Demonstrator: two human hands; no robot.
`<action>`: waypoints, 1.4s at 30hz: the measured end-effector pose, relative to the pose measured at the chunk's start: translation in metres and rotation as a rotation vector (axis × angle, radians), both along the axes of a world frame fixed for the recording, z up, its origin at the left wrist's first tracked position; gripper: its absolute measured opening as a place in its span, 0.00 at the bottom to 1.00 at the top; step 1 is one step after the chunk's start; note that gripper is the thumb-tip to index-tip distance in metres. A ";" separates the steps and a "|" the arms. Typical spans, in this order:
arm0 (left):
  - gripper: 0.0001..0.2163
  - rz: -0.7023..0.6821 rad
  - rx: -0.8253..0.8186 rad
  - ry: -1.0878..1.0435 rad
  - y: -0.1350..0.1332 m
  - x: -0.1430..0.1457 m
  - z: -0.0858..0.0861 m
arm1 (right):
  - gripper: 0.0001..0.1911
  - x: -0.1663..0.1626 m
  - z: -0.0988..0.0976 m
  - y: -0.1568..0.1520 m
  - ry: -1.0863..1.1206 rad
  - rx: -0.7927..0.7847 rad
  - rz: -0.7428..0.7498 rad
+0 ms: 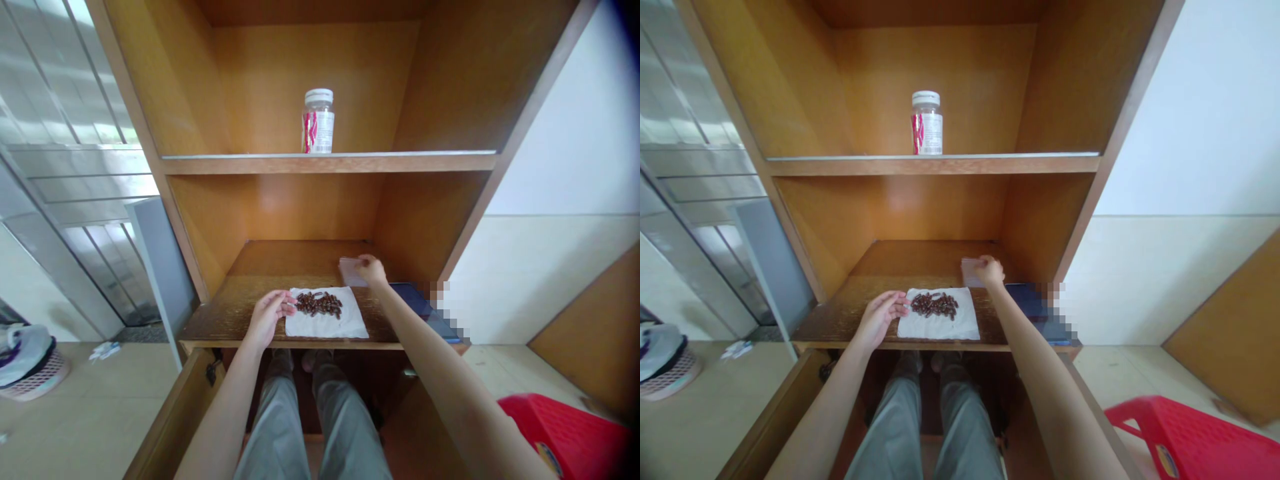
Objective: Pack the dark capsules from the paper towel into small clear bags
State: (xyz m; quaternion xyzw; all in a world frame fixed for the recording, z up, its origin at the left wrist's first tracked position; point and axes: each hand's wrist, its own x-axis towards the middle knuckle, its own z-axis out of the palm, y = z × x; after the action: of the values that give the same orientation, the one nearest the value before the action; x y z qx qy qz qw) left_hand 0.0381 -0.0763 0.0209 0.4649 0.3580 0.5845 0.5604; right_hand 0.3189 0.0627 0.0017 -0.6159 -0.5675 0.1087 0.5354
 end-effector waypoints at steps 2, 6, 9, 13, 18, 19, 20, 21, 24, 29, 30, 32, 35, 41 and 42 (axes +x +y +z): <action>0.11 0.001 0.007 0.000 -0.001 0.001 0.000 | 0.15 0.001 0.004 -0.008 0.005 0.011 -0.019; 0.10 0.003 0.018 0.003 -0.001 0.001 -0.001 | 0.16 -0.004 0.013 -0.035 0.035 0.149 0.029; 0.11 0.000 0.031 0.004 -0.001 0.000 -0.002 | 0.17 -0.011 0.013 -0.064 0.196 0.185 0.150; 0.11 0.000 0.047 0.003 -0.001 0.000 -0.002 | 0.16 -0.023 0.003 -0.102 0.408 0.180 0.198; 0.11 0.028 0.036 0.013 -0.004 0.002 0.001 | 0.14 -0.031 -0.003 -0.124 0.594 0.065 0.321; 0.11 0.033 0.031 0.017 -0.005 0.003 0.001 | 0.14 -0.031 -0.003 -0.125 0.617 0.044 0.335; 0.12 0.037 0.029 0.021 -0.005 0.003 0.002 | 0.14 -0.031 -0.003 -0.126 0.634 0.029 0.342; 0.12 0.038 0.030 0.025 -0.005 0.003 0.002 | 0.14 -0.031 -0.003 -0.126 0.647 0.019 0.341; 0.12 0.034 0.041 0.031 -0.005 0.003 0.001 | 0.15 -0.032 -0.003 -0.126 0.634 -0.008 0.311; 0.11 0.033 0.056 0.037 -0.003 0.002 -0.002 | 0.14 -0.033 -0.003 -0.127 0.554 -0.020 0.247; 0.11 0.031 0.058 0.037 -0.003 0.002 -0.002 | 0.14 -0.033 -0.003 -0.127 0.546 -0.020 0.243; 0.11 0.031 0.052 0.037 -0.003 0.002 -0.001 | 0.14 -0.034 -0.002 -0.128 0.528 -0.025 0.232; 0.11 0.038 0.036 0.038 -0.004 0.003 0.001 | 0.14 -0.034 -0.002 -0.127 0.501 -0.038 0.220; 0.12 0.026 0.043 0.027 -0.004 0.003 0.001 | 0.15 -0.033 -0.002 -0.127 0.496 -0.023 0.225; 0.12 0.024 0.046 0.028 -0.004 0.003 0.001 | 0.15 -0.033 -0.002 -0.127 0.492 -0.020 0.226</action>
State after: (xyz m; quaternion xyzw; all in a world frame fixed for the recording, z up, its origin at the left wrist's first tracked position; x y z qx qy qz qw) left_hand 0.0410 -0.0806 0.0215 0.4815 0.3579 0.5928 0.5373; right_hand 0.2857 -0.0638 -0.0008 -0.5091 -0.4843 0.3196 0.6357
